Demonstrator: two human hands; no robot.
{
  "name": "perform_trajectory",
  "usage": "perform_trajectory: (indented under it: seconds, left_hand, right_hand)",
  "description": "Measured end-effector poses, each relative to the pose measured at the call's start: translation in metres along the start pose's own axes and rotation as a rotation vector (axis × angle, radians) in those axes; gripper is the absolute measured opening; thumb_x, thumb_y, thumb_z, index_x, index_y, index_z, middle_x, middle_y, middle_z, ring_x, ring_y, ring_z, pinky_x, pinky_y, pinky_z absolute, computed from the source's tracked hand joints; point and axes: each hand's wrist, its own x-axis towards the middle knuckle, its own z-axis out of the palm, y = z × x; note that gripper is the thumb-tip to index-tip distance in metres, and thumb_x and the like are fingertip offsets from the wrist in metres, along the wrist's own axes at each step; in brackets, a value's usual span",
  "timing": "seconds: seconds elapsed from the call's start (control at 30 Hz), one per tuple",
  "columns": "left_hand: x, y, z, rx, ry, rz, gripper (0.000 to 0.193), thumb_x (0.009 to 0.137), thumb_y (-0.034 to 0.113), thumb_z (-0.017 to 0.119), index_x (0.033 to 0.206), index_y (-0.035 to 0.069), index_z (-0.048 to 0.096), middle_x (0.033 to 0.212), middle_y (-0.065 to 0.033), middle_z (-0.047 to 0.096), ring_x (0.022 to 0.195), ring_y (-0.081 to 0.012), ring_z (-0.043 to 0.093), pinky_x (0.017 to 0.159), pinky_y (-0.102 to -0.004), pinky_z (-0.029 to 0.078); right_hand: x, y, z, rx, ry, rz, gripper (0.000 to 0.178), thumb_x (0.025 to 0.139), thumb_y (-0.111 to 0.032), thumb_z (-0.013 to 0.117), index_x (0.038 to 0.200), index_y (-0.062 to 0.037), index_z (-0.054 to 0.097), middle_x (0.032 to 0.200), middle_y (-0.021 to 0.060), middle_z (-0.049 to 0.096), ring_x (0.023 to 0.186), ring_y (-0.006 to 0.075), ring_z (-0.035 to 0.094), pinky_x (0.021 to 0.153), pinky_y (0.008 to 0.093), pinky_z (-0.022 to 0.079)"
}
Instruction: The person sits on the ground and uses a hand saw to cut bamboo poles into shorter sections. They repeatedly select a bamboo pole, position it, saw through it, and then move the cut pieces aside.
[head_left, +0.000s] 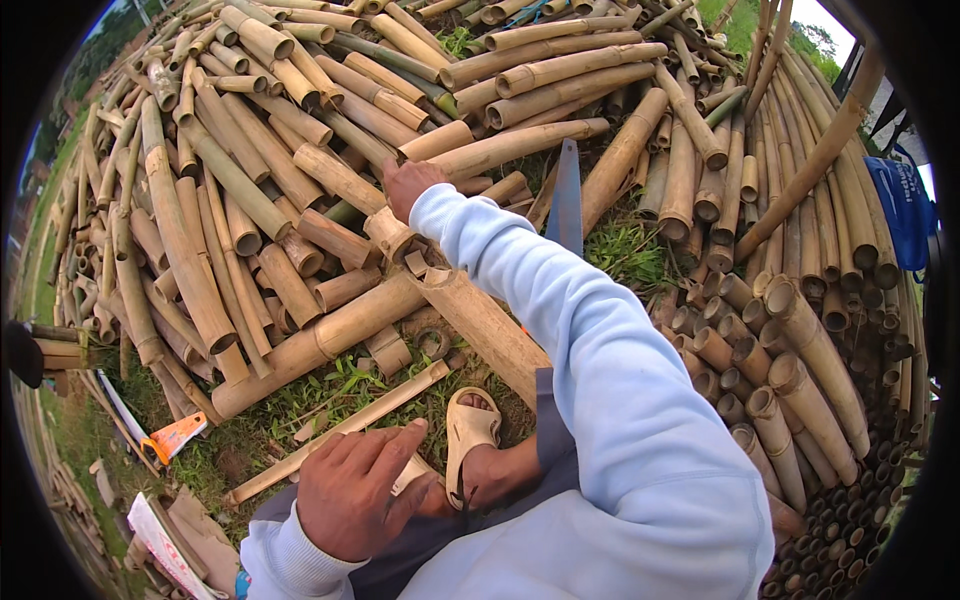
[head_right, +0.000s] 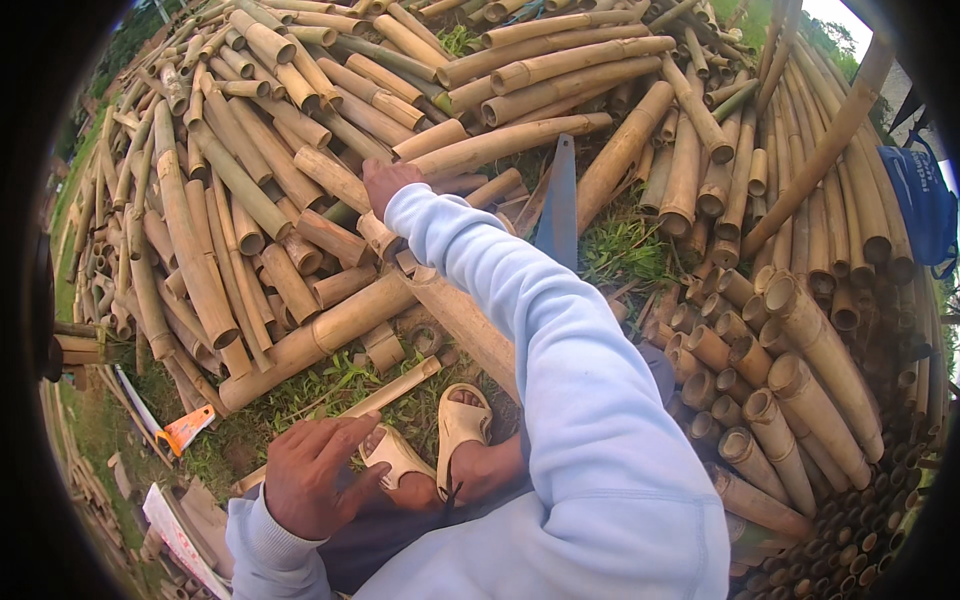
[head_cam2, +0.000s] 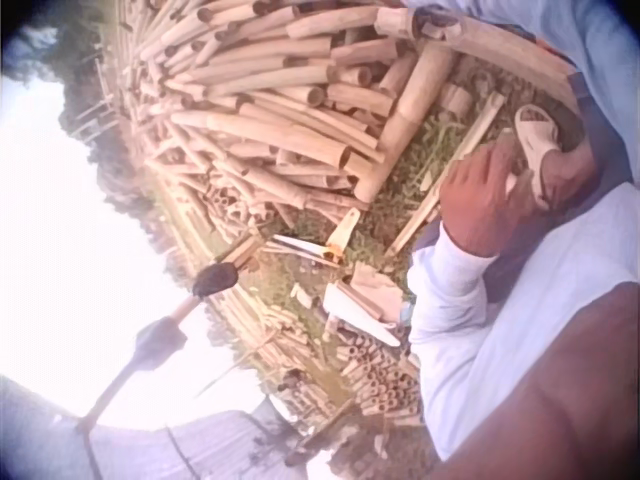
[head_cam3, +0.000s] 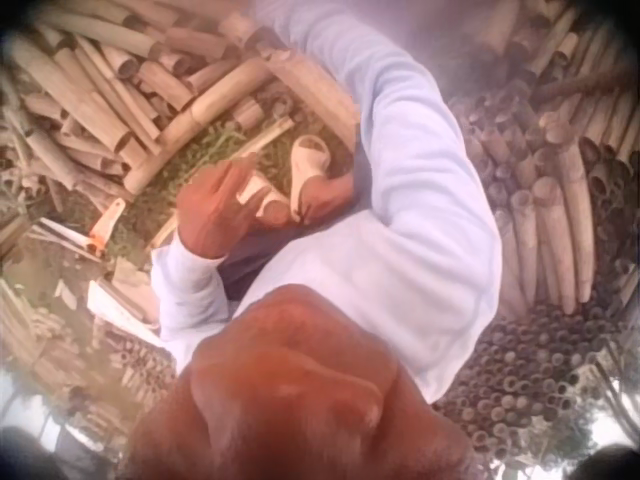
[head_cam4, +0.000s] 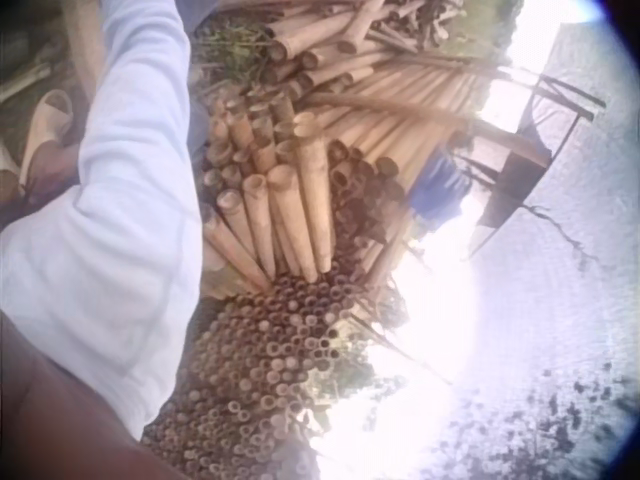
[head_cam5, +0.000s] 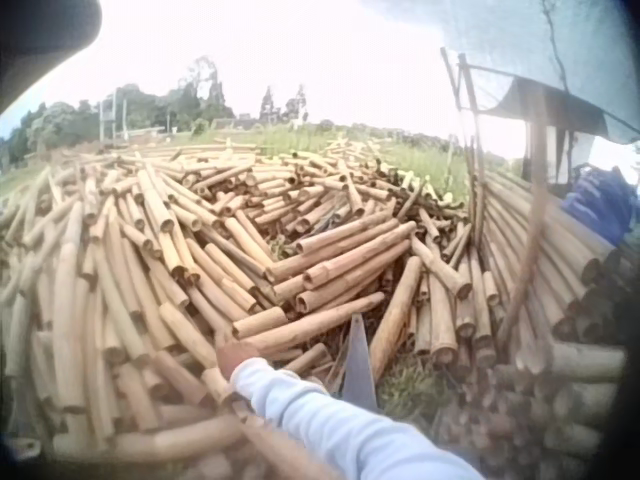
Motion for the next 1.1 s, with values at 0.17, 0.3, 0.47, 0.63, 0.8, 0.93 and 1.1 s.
perform_trajectory:
  seconds: [0.17,0.3,0.47,0.63,0.8,0.93,1.1]
  left_hand:
    - [-0.005,-0.013,-0.001,0.022,0.105,-0.096,0.049,0.083,0.022,0.08,0.124,0.002,0.066,0.099,-0.0121,0.07,0.085,-0.0311,0.068,0.078,-0.0401,0.054]
    - [-0.003,-0.005,0.0,-0.015,0.091,-0.069,0.048,0.079,0.019,0.084,0.121,0.001,0.068,0.099,-0.0156,0.072,0.085,-0.0346,0.069,0.078,-0.0417,0.055]
    - [0.001,0.0,-0.001,-0.046,0.01,-0.055,0.051,0.077,0.02,0.084,0.122,0.002,0.068,0.102,-0.0146,0.073,0.086,-0.0332,0.07,0.078,-0.0418,0.055]
    - [0.001,0.003,-0.001,-0.038,-0.031,0.029,0.048,0.081,0.023,0.081,0.122,0.003,0.068,0.098,-0.0105,0.072,0.083,-0.0255,0.07,0.074,-0.0372,0.055]
    - [0.007,0.008,-0.002,-0.076,-0.081,0.075,0.047,0.08,0.024,0.082,0.12,0.003,0.068,0.098,-0.0078,0.072,0.079,-0.0202,0.069,0.07,-0.032,0.054]
    - [0.01,0.0,0.001,-0.081,-0.078,0.064,0.047,0.079,0.022,0.084,0.118,0.002,0.068,0.095,-0.0079,0.073,0.074,-0.021,0.068,0.065,-0.0331,0.052]
    - [0.002,0.001,0.001,-0.079,-0.05,0.018,0.044,0.079,0.022,0.084,0.115,0.002,0.07,0.092,-0.0074,0.072,0.071,-0.0209,0.067,0.063,-0.0334,0.052]
  right_hand:
    - [-0.035,-0.027,0.02,0.059,-0.056,0.012,0.034,0.088,-0.015,0.066,0.116,-0.002,0.05,0.089,0.024,0.073,0.089,0.0398,0.074,0.08,0.0486,0.059]
    - [-0.062,-0.026,0.031,0.065,-0.164,0.005,0.04,0.088,-0.022,0.068,0.118,-0.003,0.049,0.088,0.022,0.074,0.087,0.0395,0.074,0.081,0.0477,0.059]
    - [-0.096,0.005,0.04,0.411,-0.07,0.318,0.075,0.084,-0.067,0.072,0.126,-0.0102,0.048,0.102,0.0357,0.068,0.102,0.0521,0.067,0.094,0.0554,0.052]
    - [-0.097,0.138,0.068,0.555,0.348,1.18,0.084,0.084,-0.059,0.073,0.131,0.006,0.049,0.126,0.0335,0.064,0.119,0.0479,0.061,0.105,0.0501,0.047]
    - [-0.053,0.208,0.113,0.918,0.202,1.345,0.107,0.072,-0.071,0.077,0.138,0.0092,0.052,0.135,0.0299,0.06,0.125,0.0431,0.059,0.108,0.0458,0.046]
    - [-0.035,0.208,0.129,0.908,0.15,1.388,0.124,0.068,-0.075,0.078,0.147,0.0134,0.042,0.148,0.0292,0.051,0.136,0.0392,0.052,0.115,0.0416,0.04]
    - [-0.027,0.193,0.137,0.927,0.088,1.267,0.121,0.069,-0.066,0.084,0.143,0.0186,0.04,0.143,0.031,0.055,0.13,0.0372,0.058,0.113,0.0388,0.043]
